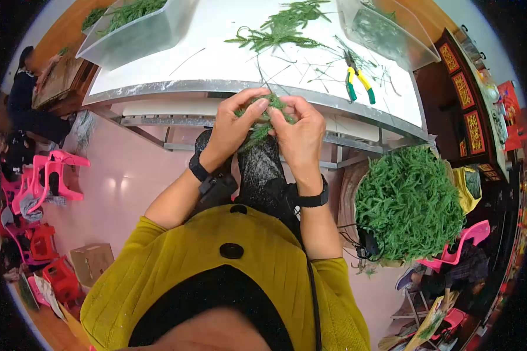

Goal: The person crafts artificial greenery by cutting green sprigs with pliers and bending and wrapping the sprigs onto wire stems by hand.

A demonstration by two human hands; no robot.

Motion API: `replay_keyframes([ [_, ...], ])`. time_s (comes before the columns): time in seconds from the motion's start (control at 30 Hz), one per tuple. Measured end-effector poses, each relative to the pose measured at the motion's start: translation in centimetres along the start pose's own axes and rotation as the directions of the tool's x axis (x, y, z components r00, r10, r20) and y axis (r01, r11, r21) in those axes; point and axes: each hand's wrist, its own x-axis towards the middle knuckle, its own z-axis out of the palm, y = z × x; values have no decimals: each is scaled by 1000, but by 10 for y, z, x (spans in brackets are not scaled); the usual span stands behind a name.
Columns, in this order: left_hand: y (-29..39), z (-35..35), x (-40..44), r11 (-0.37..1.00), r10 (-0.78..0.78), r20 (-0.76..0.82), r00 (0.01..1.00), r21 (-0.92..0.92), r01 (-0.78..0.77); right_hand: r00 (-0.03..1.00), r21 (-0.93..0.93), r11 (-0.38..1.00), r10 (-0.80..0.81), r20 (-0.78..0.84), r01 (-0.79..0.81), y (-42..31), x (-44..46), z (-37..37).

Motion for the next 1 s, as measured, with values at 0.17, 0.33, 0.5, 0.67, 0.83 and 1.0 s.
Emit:
replay_keyframes([
  [0.17, 11, 0, 7, 923, -222, 227, 948, -264, 280, 997, 166, 983, 67, 33, -72, 0, 11, 0],
  [0.33, -13, 2, 30, 907, -143, 120, 982, -382, 179, 895, -506, 758, -441, 70, 413, -15, 15, 8],
  [0.5, -16, -1, 58, 945, -188, 56, 981, -263, 196, 914, -476, 780, -351, 204, 406, -10, 37, -11],
  [0.67, -36, -17, 101, 992, -115, 51, 992, 66, 111, 911, -924, 330, -411, 42, 191, 22, 99, -93],
  [0.83, -54, -22, 121, 981, -184, 88, 979, -51, 189, 984, -988, 151, -172, -51, -25, 50, 126, -114],
  [1.0, -58, -28, 122, 972, -208, 71, 975, -95, 215, 962, -980, 184, -271, 18, 71, 65, 137, -126],
])
